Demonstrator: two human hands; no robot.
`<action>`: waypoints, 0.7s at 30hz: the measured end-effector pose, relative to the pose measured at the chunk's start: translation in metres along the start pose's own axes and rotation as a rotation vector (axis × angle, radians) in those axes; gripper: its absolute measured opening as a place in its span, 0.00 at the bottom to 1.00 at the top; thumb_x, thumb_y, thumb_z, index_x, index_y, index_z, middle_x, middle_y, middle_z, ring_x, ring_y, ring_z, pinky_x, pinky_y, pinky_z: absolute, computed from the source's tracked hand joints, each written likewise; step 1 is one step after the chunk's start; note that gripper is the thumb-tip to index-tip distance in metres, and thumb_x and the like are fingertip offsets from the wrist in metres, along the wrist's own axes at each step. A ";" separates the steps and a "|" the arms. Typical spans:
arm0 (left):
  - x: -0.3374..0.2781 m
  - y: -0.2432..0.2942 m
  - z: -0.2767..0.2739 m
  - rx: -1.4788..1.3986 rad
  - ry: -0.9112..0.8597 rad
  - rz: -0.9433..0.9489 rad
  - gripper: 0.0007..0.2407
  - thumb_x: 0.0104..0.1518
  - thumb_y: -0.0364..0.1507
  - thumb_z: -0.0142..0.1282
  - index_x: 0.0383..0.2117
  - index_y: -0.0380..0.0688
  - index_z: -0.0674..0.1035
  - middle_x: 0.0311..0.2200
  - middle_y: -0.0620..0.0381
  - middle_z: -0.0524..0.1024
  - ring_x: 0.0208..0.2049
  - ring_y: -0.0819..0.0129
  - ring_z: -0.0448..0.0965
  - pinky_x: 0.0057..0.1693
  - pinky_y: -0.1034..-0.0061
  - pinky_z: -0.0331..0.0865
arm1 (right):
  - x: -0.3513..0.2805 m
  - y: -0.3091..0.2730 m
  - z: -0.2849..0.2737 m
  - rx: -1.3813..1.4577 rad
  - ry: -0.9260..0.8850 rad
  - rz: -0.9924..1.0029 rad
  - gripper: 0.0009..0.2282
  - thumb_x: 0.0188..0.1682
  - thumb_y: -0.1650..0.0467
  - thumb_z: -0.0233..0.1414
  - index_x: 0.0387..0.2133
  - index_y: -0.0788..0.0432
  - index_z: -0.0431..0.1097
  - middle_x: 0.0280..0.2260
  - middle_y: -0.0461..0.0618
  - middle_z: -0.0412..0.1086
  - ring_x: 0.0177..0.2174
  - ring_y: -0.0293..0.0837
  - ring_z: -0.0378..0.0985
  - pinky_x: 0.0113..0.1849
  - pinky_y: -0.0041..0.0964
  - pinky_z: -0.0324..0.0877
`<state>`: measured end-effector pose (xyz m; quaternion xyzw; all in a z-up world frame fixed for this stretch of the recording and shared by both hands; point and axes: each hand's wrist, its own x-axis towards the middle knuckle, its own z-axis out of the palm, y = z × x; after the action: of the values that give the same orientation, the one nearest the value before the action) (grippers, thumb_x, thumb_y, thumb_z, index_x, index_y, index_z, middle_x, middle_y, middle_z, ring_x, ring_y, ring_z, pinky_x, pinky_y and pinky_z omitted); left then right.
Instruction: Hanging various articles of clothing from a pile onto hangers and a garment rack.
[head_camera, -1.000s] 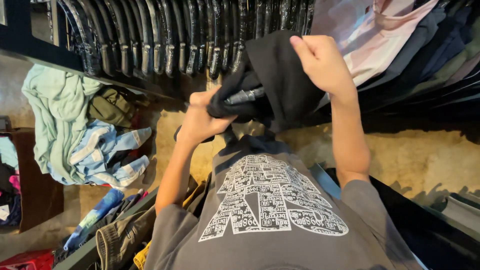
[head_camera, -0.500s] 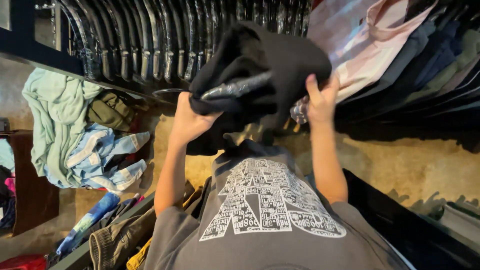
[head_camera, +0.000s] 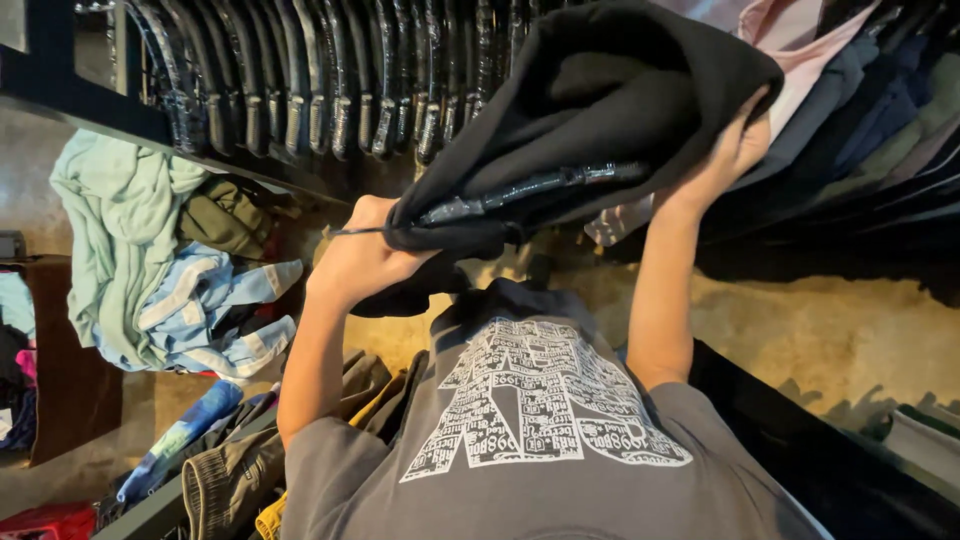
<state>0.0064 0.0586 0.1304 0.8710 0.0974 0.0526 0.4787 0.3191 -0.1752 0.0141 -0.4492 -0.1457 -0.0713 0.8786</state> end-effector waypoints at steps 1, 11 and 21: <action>0.002 0.001 -0.001 0.002 0.002 0.001 0.10 0.54 0.28 0.63 0.36 0.32 0.80 0.25 0.46 0.80 0.25 0.66 0.77 0.37 0.69 0.72 | -0.001 -0.012 0.009 0.003 -0.002 -0.001 0.17 0.59 0.63 0.51 0.42 0.70 0.73 0.40 0.51 0.76 0.38 0.41 0.77 0.46 0.38 0.74; 0.016 0.016 0.027 -0.205 0.279 0.279 0.27 0.49 0.30 0.63 0.57 0.36 0.69 0.43 0.51 0.78 0.44 0.71 0.79 0.54 0.75 0.72 | 0.007 -0.013 0.004 -0.447 -0.201 0.000 0.14 0.65 0.68 0.52 0.32 0.68 0.69 0.30 0.40 0.68 0.31 0.34 0.64 0.37 0.34 0.64; 0.034 -0.020 0.067 -0.255 0.683 -0.196 0.14 0.50 0.30 0.71 0.36 0.31 0.83 0.28 0.59 0.81 0.28 0.80 0.77 0.38 0.82 0.74 | 0.011 -0.030 0.019 -0.942 -0.143 -0.459 0.14 0.65 0.69 0.49 0.34 0.70 0.70 0.29 0.55 0.72 0.29 0.45 0.68 0.37 0.40 0.67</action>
<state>0.0491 0.0212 0.0773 0.7233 0.3271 0.3056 0.5258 0.3182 -0.1775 0.0509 -0.7557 -0.2519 -0.2888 0.5310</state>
